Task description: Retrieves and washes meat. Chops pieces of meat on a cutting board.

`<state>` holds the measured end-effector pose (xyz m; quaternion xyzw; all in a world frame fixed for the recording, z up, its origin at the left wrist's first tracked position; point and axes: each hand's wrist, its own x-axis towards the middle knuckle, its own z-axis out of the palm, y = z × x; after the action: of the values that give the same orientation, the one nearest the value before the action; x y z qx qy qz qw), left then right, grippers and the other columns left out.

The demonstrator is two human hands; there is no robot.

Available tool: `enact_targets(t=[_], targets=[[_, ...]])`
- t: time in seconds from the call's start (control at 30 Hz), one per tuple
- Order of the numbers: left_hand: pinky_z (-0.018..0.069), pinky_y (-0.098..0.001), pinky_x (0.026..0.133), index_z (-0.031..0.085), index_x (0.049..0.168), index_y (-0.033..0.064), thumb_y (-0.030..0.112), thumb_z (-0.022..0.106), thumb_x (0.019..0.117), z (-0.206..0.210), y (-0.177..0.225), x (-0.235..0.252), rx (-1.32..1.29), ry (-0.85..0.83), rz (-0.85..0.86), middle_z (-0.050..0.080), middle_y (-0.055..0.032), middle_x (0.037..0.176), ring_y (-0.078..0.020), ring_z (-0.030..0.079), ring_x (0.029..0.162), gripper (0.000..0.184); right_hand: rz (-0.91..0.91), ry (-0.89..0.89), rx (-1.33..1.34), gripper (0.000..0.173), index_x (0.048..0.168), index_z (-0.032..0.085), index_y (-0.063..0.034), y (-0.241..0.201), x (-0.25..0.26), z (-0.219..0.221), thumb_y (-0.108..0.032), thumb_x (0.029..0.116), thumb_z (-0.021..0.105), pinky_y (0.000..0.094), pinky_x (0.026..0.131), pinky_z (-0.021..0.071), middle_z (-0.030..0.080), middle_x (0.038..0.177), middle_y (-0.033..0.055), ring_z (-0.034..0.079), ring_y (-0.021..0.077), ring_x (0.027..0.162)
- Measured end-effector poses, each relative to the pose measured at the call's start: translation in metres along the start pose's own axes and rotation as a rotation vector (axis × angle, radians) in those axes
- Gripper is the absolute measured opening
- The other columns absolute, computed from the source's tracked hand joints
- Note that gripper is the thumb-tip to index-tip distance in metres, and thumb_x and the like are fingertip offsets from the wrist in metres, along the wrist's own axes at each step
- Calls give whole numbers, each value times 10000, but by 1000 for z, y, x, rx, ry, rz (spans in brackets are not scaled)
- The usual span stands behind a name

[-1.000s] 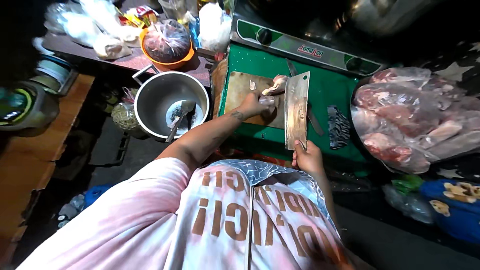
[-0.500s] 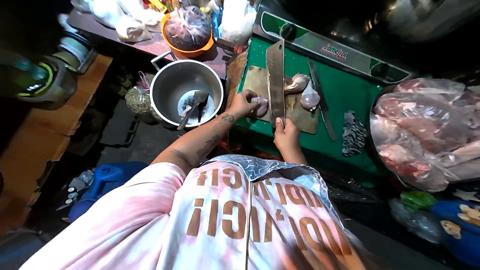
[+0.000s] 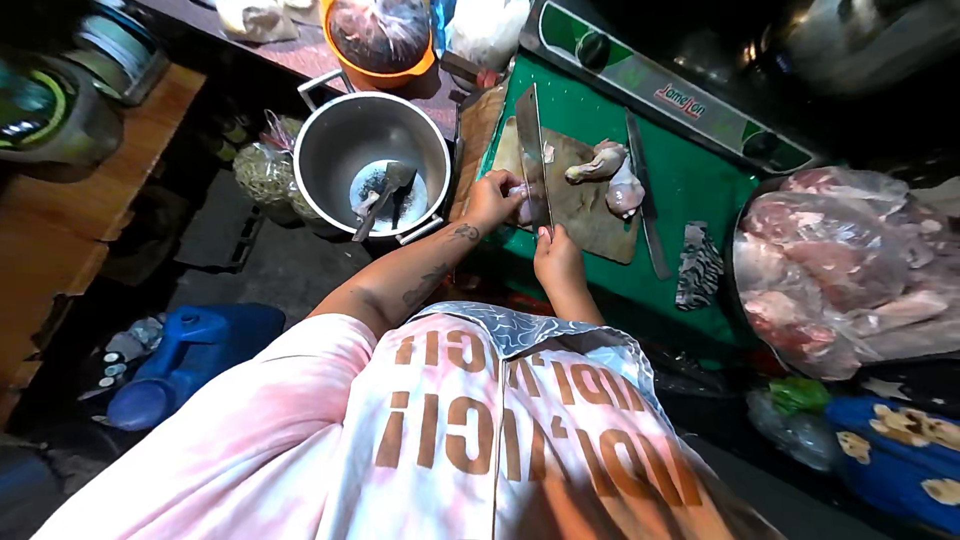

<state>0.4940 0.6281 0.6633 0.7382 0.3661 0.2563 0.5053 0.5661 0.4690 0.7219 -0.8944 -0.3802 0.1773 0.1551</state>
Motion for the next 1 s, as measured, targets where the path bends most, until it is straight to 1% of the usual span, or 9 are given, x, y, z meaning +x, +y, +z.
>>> enact_targets(t=[0.07,0.17,0.27,0.47,0.57,0.63,0.77,0.83,1.0], targets=[[544,-410,961,724,1120,3,165,759,920,1,-2,1,4,4,23,698,-171,1112,-246,679,1029,260,22,6,-51,383,1172,626,-19,-6,4,0,-326,1121,403,606,772,557,709,917,230,720,421,927],[535,-415,989,730,1135,2,146,752,920,1,-4,3,15,-14,51,702,-179,1132,-257,679,1062,260,-17,20,-104,412,1219,591,-2,-11,3,1,-340,1127,374,629,725,562,695,918,258,715,458,908],[541,-400,963,734,1117,-1,147,748,924,1,-3,7,29,-9,66,712,-174,1102,-247,685,1030,244,32,-8,-180,408,1246,609,-21,-21,12,0,-339,1125,384,610,798,564,723,966,233,724,432,968],[541,-411,963,752,1089,15,163,753,915,5,-1,11,69,-3,78,719,-159,1080,-247,688,1028,229,55,-23,-150,378,1174,613,17,1,-3,4,-296,1121,406,600,795,564,712,943,239,721,429,947],[532,-420,974,750,1095,5,166,740,926,3,-2,12,70,-27,86,719,-172,1081,-266,685,1038,234,74,-68,-149,379,1205,594,17,21,-23,5,-298,1123,399,625,766,561,701,930,258,717,449,916],[532,-422,971,749,1096,2,172,737,931,2,-2,13,79,-29,99,718,-176,1085,-271,686,1038,237,130,-113,-174,396,1257,596,12,32,-37,5,-302,1122,396,634,810,555,712,980,268,713,461,961],[524,-438,1005,747,1104,-5,176,721,948,0,-5,11,82,-36,144,705,-193,1151,-296,674,1096,240,274,-249,-143,427,1376,586,-12,35,-54,-15,-309,1115,425,560,976,514,712,1148,241,686,386,1121],[503,-439,1053,745,1109,-7,177,712,955,-1,-6,6,71,1,176,685,-205,1210,-313,646,1172,242,251,-241,-54,408,1322,606,23,30,-53,-31,-291,1114,450,549,957,508,701,1095,250,680,375,1067],[527,-422,1000,759,1021,4,158,703,952,4,-12,-5,57,85,193,699,-185,1116,-283,668,1090,178,57,34,54,370,1134,626,35,16,-27,-22,-290,1112,452,569,795,549,678,866,220,696,375,850]])
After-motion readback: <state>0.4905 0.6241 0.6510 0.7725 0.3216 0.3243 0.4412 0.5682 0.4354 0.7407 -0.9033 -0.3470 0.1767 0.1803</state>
